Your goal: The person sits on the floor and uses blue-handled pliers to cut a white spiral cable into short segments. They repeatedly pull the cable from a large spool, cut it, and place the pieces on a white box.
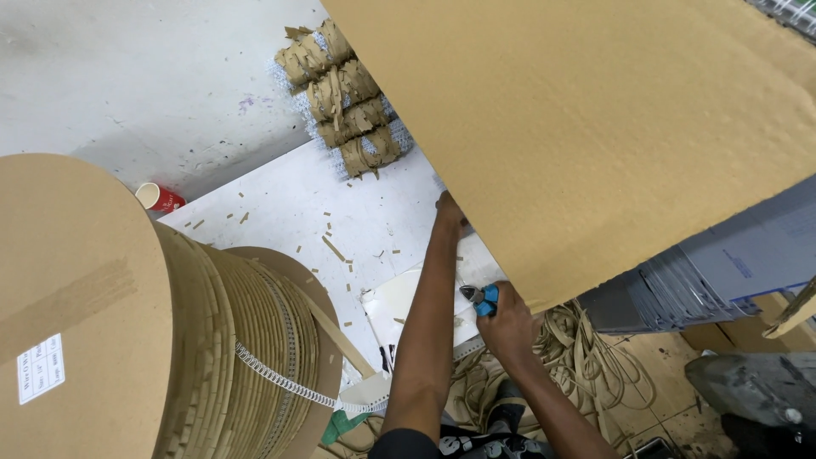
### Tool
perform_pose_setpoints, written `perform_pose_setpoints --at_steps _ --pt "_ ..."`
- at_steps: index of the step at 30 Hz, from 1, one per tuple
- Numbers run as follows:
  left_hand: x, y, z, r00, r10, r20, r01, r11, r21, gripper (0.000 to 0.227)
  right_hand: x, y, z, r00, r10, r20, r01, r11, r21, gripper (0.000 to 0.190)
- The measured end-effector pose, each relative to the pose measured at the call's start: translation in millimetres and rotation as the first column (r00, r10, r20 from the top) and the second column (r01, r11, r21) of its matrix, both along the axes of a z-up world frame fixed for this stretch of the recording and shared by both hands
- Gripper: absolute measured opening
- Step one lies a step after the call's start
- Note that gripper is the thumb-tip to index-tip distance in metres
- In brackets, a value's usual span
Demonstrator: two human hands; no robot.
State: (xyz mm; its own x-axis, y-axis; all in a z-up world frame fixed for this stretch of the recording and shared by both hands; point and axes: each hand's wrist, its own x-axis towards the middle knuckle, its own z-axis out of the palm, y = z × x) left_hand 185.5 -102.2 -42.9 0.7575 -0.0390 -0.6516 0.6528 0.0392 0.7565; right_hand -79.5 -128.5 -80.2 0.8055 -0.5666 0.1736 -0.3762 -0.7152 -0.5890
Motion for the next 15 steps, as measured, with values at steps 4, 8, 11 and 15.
perform_pose_setpoints --at_steps 4,8,11,15 --pt "-6 0 -3 1.0 -0.002 -0.014 0.0 0.992 -0.123 0.088 -2 0 0 1.0 0.023 -0.002 -0.022 0.997 0.075 0.029" --pt "-12 0 0 1.0 -0.003 -0.02 -0.002 0.969 -0.248 0.09 -3 2 5 0.999 0.029 -0.042 -0.024 0.994 0.103 0.034" --pt "-19 7 6 1.0 0.004 -0.021 -0.011 0.945 -0.326 0.092 -3 3 29 1.0 0.008 -0.027 -0.007 0.999 0.042 0.029" --pt "-35 33 29 0.999 0.039 -0.011 -0.04 0.913 -0.406 0.093 -4 2 29 0.997 0.022 0.072 -0.007 0.979 -0.205 0.016"
